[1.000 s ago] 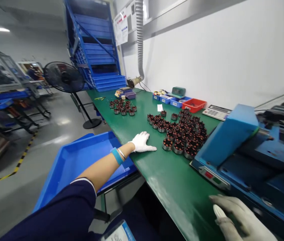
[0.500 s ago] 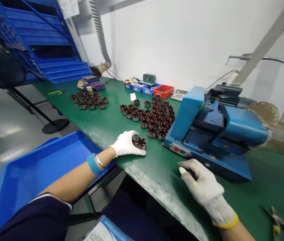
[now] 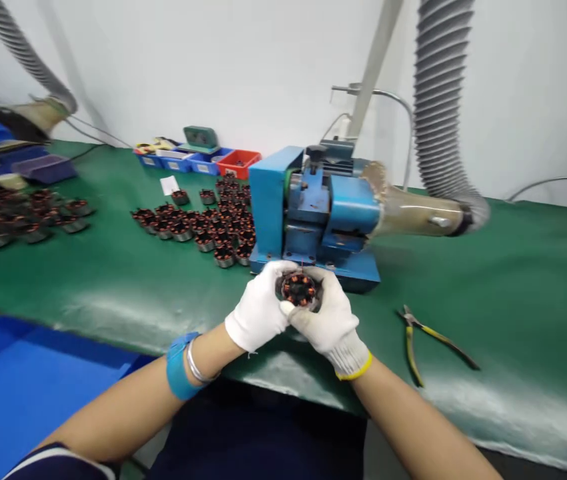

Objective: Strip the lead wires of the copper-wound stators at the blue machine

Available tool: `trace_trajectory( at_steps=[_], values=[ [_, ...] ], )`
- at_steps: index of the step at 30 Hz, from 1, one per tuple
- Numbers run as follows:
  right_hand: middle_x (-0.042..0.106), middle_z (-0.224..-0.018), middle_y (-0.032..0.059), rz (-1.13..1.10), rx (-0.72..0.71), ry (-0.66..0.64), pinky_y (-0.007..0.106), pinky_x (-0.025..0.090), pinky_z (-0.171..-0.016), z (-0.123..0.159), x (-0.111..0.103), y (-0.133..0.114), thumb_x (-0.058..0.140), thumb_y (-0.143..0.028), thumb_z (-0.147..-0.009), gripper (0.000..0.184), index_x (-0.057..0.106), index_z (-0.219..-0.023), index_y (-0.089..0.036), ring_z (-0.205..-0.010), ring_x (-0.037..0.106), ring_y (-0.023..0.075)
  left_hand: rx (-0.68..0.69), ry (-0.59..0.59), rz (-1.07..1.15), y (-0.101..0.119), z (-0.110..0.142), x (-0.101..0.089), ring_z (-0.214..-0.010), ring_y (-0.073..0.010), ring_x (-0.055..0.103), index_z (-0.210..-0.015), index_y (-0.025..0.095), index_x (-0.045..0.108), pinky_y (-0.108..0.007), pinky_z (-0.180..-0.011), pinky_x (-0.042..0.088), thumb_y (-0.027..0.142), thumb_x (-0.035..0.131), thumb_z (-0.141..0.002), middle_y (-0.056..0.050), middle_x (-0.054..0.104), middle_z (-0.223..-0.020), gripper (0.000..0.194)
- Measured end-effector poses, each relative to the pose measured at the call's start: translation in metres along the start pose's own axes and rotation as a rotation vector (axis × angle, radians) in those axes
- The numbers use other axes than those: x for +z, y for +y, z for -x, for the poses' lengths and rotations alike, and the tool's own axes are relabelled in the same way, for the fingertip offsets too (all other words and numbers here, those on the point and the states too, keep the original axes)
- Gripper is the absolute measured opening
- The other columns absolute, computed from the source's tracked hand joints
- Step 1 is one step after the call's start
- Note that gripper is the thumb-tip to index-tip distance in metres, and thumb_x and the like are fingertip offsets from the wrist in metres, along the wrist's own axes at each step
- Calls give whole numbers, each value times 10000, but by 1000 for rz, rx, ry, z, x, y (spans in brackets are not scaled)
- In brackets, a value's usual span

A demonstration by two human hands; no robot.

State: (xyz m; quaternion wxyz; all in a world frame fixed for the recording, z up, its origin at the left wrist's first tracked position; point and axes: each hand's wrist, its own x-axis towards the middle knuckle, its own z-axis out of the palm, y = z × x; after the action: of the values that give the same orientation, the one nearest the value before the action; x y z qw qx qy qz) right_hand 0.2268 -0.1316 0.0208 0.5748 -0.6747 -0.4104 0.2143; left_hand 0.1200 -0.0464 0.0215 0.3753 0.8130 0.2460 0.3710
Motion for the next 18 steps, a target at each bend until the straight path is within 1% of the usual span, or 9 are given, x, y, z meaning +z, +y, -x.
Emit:
trace_trajectory(
  at_steps=[3, 5, 7, 10, 13, 18],
  values=[
    [640, -1093, 110, -7, -75, 179, 410, 528, -920, -17, -18, 3, 707, -360, -596, 563, 576, -1110, -171, -992, 641, 257, -66, 21, 134, 10, -28, 31, -986, -216, 669, -1073, 205, 540, -354, -920, 552, 328, 762, -608, -50, 681, -1069, 530],
    [652, -1085, 113, -4, -76, 254, 407, 522, -926, -26, -29, 4, 688, -389, -629, 536, 592, -1104, -161, -990, 639, 255, -94, 15, 194, 13, -41, 46, -1018, -224, 665, -1112, 202, 542, -364, -947, 545, 339, 770, -600, -61, 680, -1114, 577],
    [673, -1047, 98, -26, -47, 294, 396, 528, -906, -32, -35, 4, 675, -401, -640, 520, 594, -1095, -162, -956, 645, 244, -97, 21, 237, 15, -50, 55, -1027, -228, 667, -1142, 197, 547, -370, -960, 542, 352, 779, -594, -68, 683, -1135, 615],
    [696, -973, 71, -32, -3, 324, 369, 543, -845, -36, -41, -2, 672, -382, -627, 501, 594, -1074, -169, -888, 651, 228, -72, 50, 236, 17, -57, 61, -998, -227, 678, -1108, 196, 579, -365, -946, 544, 329, 796, -569, -59, 702, -1092, 597],
    [705, -918, 54, 3, 36, 303, 339, 541, -802, -40, -47, -14, 681, -403, -640, 439, 625, -1013, -177, -853, 655, 215, -94, 87, 191, 26, -63, 60, -923, -224, 691, -1039, 188, 602, -349, -883, 555, 311, 789, -553, -51, 720, -1011, 535],
    [694, -765, 17, 35, 186, 232, 298, 521, -687, -46, -60, -35, 687, -479, -668, 358, 654, -874, -188, -733, 647, 184, -148, 115, 81, 52, -73, 57, -756, -195, 681, -850, 179, 601, -285, -711, 548, 302, 669, -621, -23, 710, -778, 269]
  ],
)
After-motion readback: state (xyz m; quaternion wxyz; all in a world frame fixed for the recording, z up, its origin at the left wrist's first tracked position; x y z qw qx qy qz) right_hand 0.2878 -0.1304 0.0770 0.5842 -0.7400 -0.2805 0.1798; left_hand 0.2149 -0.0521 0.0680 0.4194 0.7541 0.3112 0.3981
